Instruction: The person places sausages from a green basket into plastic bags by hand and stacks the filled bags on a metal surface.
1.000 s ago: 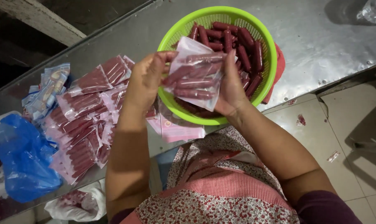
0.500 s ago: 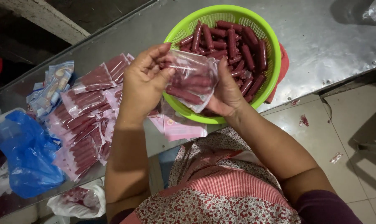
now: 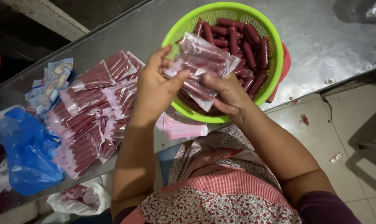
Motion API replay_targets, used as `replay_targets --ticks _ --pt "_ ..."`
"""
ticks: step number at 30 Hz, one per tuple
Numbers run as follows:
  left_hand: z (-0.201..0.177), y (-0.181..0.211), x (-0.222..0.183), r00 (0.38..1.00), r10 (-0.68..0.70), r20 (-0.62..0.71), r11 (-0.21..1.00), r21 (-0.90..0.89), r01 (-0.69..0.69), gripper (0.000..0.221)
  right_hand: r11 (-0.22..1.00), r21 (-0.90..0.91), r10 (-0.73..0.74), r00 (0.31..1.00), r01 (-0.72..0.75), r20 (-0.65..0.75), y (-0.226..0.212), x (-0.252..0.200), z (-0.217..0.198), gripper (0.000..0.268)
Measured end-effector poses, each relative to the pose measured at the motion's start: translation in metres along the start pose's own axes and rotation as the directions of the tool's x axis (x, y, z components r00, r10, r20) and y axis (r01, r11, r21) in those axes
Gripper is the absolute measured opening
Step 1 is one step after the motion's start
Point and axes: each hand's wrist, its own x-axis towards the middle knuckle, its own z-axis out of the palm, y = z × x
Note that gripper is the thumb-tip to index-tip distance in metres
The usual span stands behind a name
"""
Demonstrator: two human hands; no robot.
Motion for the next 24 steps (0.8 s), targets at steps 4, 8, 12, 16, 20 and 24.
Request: replay_targets --ticks 4,8,12,16,20,24 --pt "-0.003 -0.029 0.009 0.997 0.055 -0.059 0.975 -0.213 -0.066 0.018 0.995 0.102 -0.017 1.000 0.015 0.023 0.005 0.004 -0.002 0.064" --pt "-0.006 -0.045 0.014 0.974 0.168 -0.152 0.879 -0.424 -0.218 0.038 0.952 0.291 0.082 0.995 -0.094 0.053 -0.001 0.003 0.002 0.078" --pt "-0.017 -0.041 0.017 0.994 0.098 -0.047 0.936 -0.334 -0.108 0.053 0.934 0.313 0.143 0.983 -0.173 0.118 -0.004 0.000 0.007 0.070" --pt "-0.017 -0.030 0.014 0.985 0.168 0.046 0.975 -0.158 -0.159 0.105 0.979 0.195 0.033 0.986 -0.066 0.166 -0.007 0.000 0.022 0.091" --pt "-0.007 -0.014 0.015 0.990 -0.052 0.132 0.997 -0.050 0.059 0.090 0.960 0.236 0.157 0.988 -0.153 0.003 0.008 0.005 0.005 0.069" --pt "0.017 -0.026 0.020 0.992 0.068 0.107 0.957 -0.288 -0.035 0.041 0.969 0.185 0.186 0.976 -0.163 -0.112 0.009 0.003 0.009 0.071"
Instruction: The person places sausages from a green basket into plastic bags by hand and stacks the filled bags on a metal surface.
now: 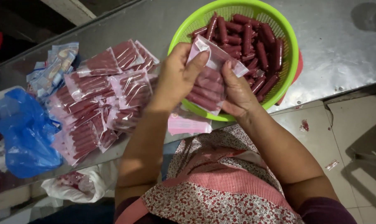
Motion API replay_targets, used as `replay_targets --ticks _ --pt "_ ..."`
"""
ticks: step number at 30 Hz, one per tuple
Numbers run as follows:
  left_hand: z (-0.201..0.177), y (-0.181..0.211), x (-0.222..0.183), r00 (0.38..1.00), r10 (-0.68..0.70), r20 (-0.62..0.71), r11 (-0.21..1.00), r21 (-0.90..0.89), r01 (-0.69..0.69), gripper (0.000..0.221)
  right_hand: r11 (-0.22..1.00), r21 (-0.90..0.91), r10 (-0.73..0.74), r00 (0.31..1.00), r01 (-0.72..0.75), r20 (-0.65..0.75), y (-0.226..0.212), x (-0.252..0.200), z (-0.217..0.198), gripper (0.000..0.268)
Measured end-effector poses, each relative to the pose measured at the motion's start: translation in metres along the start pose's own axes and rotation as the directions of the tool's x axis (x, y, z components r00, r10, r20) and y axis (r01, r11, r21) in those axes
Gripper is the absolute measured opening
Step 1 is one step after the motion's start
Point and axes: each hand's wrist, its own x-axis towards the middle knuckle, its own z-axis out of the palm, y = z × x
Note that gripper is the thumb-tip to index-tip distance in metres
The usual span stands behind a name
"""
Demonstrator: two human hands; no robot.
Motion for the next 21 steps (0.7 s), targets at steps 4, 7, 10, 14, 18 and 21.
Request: replay_targets --ticks 4,7,10,14,18,21 --pt "0.002 -0.017 0.005 0.964 0.253 -0.083 0.962 0.131 -0.241 0.019 0.990 -0.123 0.049 0.992 -0.063 -0.116 -0.007 -0.010 0.012 0.077" --pt "-0.015 -0.016 -0.002 0.926 0.371 -0.068 0.922 0.149 -0.358 0.008 0.981 -0.143 -0.078 0.944 0.129 0.320 -0.013 -0.012 0.025 0.104" --pt "-0.051 -0.015 -0.012 0.779 0.622 0.083 0.780 -0.157 -0.606 0.007 0.991 -0.113 -0.060 0.997 0.066 0.058 -0.017 -0.010 0.012 0.114" --pt "-0.121 -0.036 -0.019 0.900 0.202 -0.386 0.880 0.476 0.006 0.007 0.984 -0.129 -0.119 0.993 0.120 0.013 -0.029 -0.020 0.001 0.062" --pt "-0.142 -0.042 -0.036 0.844 0.164 -0.511 0.783 0.588 0.204 0.018 0.958 -0.199 -0.204 0.979 0.206 0.031 -0.037 -0.022 -0.020 0.042" --pt "-0.196 -0.099 -0.036 0.677 0.621 -0.395 0.634 0.761 -0.138 0.008 0.915 -0.296 -0.202 0.946 0.274 0.253 -0.039 -0.031 -0.022 0.027"
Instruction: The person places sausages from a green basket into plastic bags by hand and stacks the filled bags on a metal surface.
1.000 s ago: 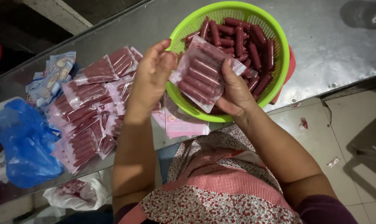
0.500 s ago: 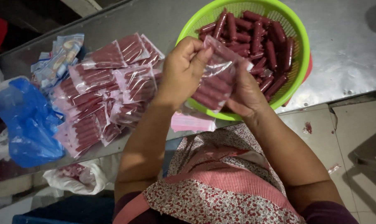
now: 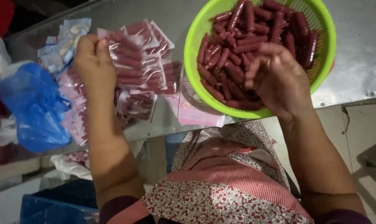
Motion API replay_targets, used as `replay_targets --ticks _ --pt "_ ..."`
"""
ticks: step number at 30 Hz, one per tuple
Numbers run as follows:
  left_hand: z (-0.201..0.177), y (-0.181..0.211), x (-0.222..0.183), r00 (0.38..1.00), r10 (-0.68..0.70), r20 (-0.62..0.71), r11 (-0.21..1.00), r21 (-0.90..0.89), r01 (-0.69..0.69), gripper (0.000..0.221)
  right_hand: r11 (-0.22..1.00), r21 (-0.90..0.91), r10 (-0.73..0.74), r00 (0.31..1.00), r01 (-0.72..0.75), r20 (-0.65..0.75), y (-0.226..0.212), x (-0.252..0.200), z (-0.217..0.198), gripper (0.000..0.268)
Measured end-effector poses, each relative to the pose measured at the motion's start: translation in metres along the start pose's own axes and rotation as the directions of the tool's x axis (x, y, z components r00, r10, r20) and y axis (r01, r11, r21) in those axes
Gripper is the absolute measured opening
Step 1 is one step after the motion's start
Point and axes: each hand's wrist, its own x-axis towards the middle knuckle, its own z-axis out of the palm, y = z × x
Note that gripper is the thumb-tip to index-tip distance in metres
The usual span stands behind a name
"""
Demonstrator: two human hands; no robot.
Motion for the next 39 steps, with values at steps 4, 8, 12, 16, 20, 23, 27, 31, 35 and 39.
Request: replay_targets --ticks 4,8,12,16,20,23,27,31,35,39 --pt "0.018 -0.048 -0.028 0.993 -0.115 -0.020 0.993 -0.029 0.114 0.010 0.860 -0.509 0.086 0.979 0.020 0.185 0.031 -0.021 0.037 0.014" --pt "0.052 -0.111 -0.071 0.988 -0.149 -0.030 0.842 0.520 0.142 0.019 0.412 -0.861 0.233 0.878 0.300 0.418 0.116 -0.028 0.038 0.039" --pt "0.060 -0.097 -0.081 0.990 -0.137 -0.022 0.799 0.589 0.123 0.053 -0.265 -0.884 0.291 0.906 0.386 0.308 0.141 -0.034 0.043 0.062" --pt "0.073 -0.123 -0.097 0.997 -0.063 -0.049 0.751 0.655 0.079 0.046 -0.370 -0.813 0.216 0.893 0.449 0.395 0.192 -0.034 -0.009 0.050" --pt "0.075 -0.099 -0.110 0.990 0.110 -0.091 0.767 0.642 -0.026 0.026 -0.471 -0.759 0.071 0.877 0.449 0.475 0.209 -0.034 -0.026 0.036" --pt "0.076 -0.061 -0.120 0.987 0.151 -0.060 0.827 0.554 -0.093 0.024 -0.306 -0.881 0.048 0.930 0.361 0.364 0.199 -0.033 -0.007 0.032" --pt "0.094 -0.027 -0.143 0.997 0.027 -0.068 0.973 0.229 -0.011 0.015 0.022 -0.989 0.054 0.988 0.143 0.144 0.185 -0.029 0.023 0.027" --pt "0.085 0.011 -0.166 0.969 -0.247 0.033 0.935 -0.253 0.247 0.022 0.242 -0.970 0.099 0.995 -0.021 0.003 0.184 -0.026 0.036 0.025" --pt "0.080 0.033 -0.183 0.831 -0.468 0.300 0.352 -0.799 0.488 0.056 0.797 -0.604 0.033 0.999 -0.017 0.015 0.183 -0.023 0.047 0.017" --pt "0.071 0.056 -0.187 0.775 -0.436 0.457 -0.067 -0.875 0.479 0.062 0.986 -0.092 0.128 0.987 -0.137 -0.097 0.168 -0.015 0.082 0.011"
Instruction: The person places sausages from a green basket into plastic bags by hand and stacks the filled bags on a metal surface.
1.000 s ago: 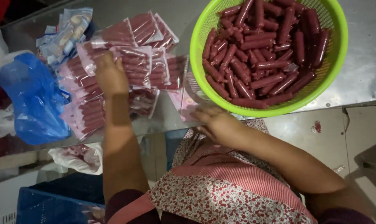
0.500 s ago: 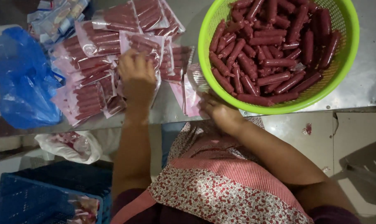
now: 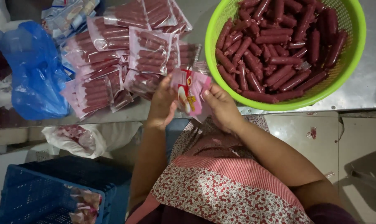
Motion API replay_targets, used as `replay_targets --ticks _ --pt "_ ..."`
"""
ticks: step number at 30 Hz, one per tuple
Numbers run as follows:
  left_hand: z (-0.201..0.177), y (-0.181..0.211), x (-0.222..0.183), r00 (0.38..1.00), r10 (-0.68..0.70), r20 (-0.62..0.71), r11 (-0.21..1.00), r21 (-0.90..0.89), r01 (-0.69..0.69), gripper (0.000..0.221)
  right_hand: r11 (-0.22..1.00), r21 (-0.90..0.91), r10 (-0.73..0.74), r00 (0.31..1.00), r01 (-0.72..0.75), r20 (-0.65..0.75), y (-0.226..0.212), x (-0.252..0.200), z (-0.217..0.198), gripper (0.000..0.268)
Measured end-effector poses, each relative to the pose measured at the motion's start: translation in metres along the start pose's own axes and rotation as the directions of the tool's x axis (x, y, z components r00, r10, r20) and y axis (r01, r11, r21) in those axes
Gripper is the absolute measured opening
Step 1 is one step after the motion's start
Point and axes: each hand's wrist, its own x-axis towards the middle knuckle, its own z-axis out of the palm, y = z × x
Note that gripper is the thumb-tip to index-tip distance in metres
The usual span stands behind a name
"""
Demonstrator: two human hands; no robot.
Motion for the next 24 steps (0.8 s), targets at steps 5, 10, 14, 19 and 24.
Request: replay_targets --ticks 5,10,14,19,24 --pt "0.017 0.032 0.001 0.999 0.038 -0.016 0.972 0.231 -0.033 0.018 0.972 0.156 0.198 0.969 -0.175 -0.149 -0.018 -0.003 0.012 0.026" --pt "0.043 0.069 0.002 0.996 0.068 0.062 0.921 0.379 -0.086 0.018 0.982 0.101 0.156 0.987 -0.158 0.031 -0.044 -0.005 0.004 0.061" --pt "0.060 0.085 0.002 0.994 0.074 0.083 0.859 0.501 -0.106 0.017 0.971 -0.213 0.113 0.994 -0.112 -0.007 -0.062 0.000 -0.015 0.020" --pt "0.112 0.088 0.018 0.988 0.133 0.080 0.777 0.611 -0.155 0.030 0.898 -0.437 -0.051 0.999 0.046 -0.001 -0.107 0.003 -0.025 0.013" --pt "0.128 0.057 0.077 0.880 0.285 0.380 0.320 0.828 -0.461 0.094 0.864 -0.495 -0.234 0.944 0.092 -0.234 -0.146 0.027 -0.072 0.010"
